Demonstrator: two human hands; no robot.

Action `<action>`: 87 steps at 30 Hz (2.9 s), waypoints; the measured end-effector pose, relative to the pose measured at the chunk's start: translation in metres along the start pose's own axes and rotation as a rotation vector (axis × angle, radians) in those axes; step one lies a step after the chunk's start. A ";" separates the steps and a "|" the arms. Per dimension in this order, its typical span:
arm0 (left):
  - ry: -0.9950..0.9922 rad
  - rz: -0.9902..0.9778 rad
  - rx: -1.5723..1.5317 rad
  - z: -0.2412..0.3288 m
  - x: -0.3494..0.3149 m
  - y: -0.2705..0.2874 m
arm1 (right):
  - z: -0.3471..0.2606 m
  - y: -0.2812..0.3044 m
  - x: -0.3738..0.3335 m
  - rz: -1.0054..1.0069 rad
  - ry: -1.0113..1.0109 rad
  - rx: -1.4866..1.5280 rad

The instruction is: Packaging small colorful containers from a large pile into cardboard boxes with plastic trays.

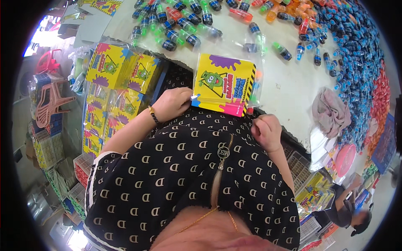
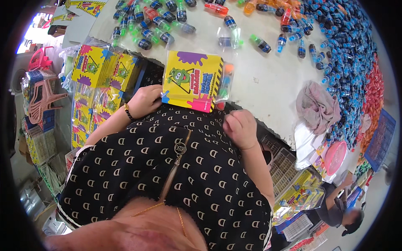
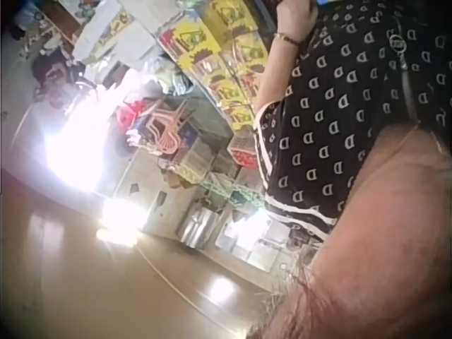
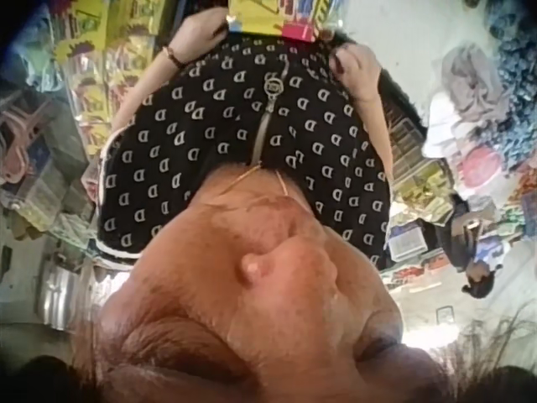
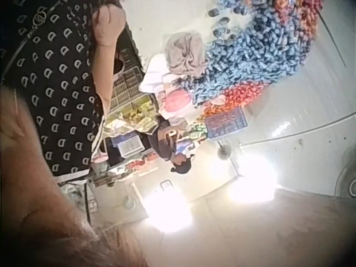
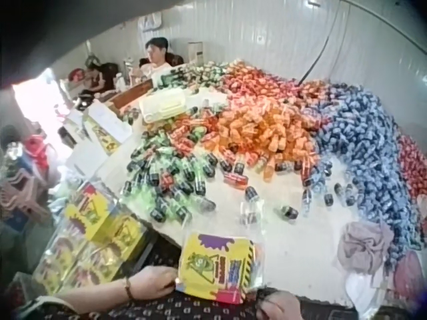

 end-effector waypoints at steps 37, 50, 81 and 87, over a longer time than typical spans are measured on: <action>-0.221 0.052 0.599 0.065 0.092 0.010 | 0.032 -0.018 0.000 0.067 -0.646 0.047; -0.229 0.056 0.634 0.062 0.093 0.010 | 0.029 -0.016 -0.012 0.010 -0.492 -0.022; 0.590 0.231 -1.571 -0.050 0.022 -0.025 | 0.046 -0.070 0.100 -0.219 -0.747 0.981; 0.497 0.457 -1.650 -0.029 -0.008 -0.006 | 0.038 -0.076 0.108 -0.272 -0.723 1.037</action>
Point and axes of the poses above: each hand's wrist, its own x-axis towards the middle knuckle, its own y-axis out of the back of the hand, z = x × y, the point moved 6 cm from there along x, towards the middle knuckle, and after that the axes turned 3 degrees about -z, right-handed, at the moved point
